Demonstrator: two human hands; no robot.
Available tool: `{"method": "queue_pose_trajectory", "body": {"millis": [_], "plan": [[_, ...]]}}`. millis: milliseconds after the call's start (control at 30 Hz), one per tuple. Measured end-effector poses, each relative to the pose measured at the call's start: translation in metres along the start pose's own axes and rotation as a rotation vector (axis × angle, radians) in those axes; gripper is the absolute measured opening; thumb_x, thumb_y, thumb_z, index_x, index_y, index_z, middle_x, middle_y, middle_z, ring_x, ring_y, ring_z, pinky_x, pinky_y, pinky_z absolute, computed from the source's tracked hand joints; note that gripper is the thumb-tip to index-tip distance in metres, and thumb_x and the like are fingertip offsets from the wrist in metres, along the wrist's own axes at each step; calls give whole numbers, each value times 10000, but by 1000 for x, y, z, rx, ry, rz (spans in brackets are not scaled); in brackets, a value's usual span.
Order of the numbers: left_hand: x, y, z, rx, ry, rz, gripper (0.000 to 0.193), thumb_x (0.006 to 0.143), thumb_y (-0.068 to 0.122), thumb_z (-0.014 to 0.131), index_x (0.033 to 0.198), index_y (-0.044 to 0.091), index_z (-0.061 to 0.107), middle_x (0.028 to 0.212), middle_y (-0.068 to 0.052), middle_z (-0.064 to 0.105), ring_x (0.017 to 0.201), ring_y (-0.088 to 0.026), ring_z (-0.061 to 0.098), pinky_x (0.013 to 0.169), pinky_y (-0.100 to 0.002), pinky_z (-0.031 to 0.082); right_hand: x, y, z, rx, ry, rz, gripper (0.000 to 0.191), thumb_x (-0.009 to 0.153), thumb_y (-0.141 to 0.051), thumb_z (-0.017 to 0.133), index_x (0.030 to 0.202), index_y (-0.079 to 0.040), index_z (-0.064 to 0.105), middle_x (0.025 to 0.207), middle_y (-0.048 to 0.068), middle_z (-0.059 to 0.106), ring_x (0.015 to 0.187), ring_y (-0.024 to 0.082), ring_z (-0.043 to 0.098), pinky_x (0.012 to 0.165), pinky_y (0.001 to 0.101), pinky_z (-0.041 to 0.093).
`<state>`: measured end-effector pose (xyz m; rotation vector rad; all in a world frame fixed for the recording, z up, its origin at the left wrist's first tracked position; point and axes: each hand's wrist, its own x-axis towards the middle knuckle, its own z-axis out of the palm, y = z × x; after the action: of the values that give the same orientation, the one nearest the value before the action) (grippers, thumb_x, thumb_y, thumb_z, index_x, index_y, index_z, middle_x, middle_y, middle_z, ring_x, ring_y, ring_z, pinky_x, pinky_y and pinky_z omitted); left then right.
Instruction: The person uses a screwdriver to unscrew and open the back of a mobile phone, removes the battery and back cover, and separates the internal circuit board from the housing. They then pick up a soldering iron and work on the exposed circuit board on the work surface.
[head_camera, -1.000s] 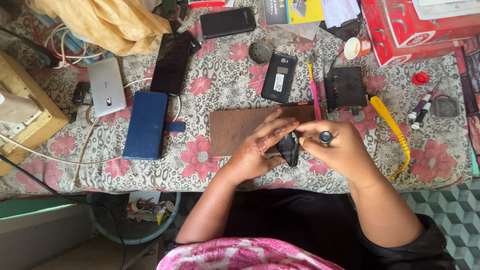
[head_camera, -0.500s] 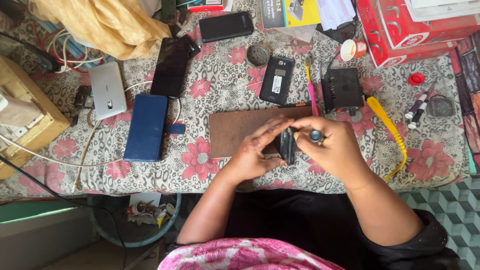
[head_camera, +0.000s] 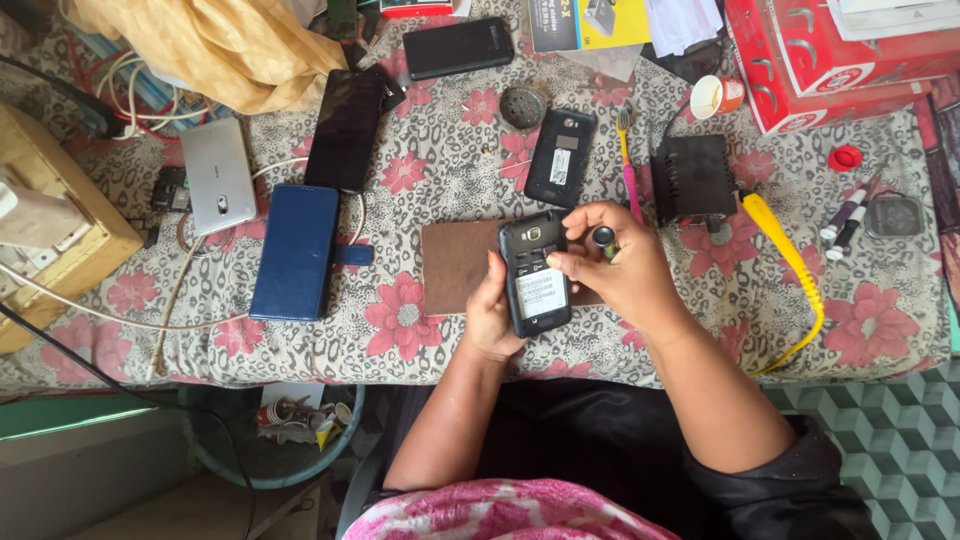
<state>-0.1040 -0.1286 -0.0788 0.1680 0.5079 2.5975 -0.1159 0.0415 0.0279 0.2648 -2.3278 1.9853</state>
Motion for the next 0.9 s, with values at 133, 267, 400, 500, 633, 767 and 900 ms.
{"method": "queue_pose_trajectory", "body": {"millis": [133,267,400,500,633,767,900], "plan": [[3,2,4,-55,-19,-13,821,1074,675,339,1475,-21,509,1281,-229,680,1102,-367,713,973,-485,591,2,-2,4,-43,64,42,361,805,-26,863,1089,-70,645,992,-22,626,810,20,564,716,186,524],[12,4,13,-81,-40,-16,806,1072,663,327,1473,-11,510,1291,-222,676,1090,-380,716,968,-489,590,7,-9,2,81,111,251,362,781,-28,847,1086,-85,659,931,-28,601,697,27,542,535,219,520],[12,1,11,-10,-5,30,774,1065,636,344,1471,-3,507,1345,-186,656,1177,-327,684,1022,-468,565,1,-1,9,22,141,63,394,799,-26,865,1139,-72,674,985,-31,593,755,14,519,636,180,482],[6,-5,5,103,43,88,717,1083,588,390,1467,-6,510,1350,-162,646,1215,-281,661,1046,-442,547,-8,11,17,15,197,22,415,779,-28,896,1134,-51,682,1011,-22,617,842,22,536,724,193,472],[1,-11,-1,228,45,124,645,1105,516,445,1462,-16,516,1332,-148,651,1204,-254,661,1049,-406,538,-14,24,24,168,259,77,422,760,-34,912,1100,-41,664,968,-15,633,864,43,547,763,228,439],[-2,-12,-2,191,39,117,648,1099,516,456,1455,-23,517,1310,-162,661,1173,-270,675,1032,-418,546,-19,25,25,212,234,64,384,775,-7,883,1051,-53,621,947,-20,620,804,42,558,676,210,455],[-2,-9,0,146,0,102,675,1085,539,465,1445,-28,522,1301,-168,669,1164,-287,682,1030,-435,554,-21,23,27,225,243,128,366,786,3,871,1031,-62,608,871,-36,567,706,27,516,544,189,459]]}}
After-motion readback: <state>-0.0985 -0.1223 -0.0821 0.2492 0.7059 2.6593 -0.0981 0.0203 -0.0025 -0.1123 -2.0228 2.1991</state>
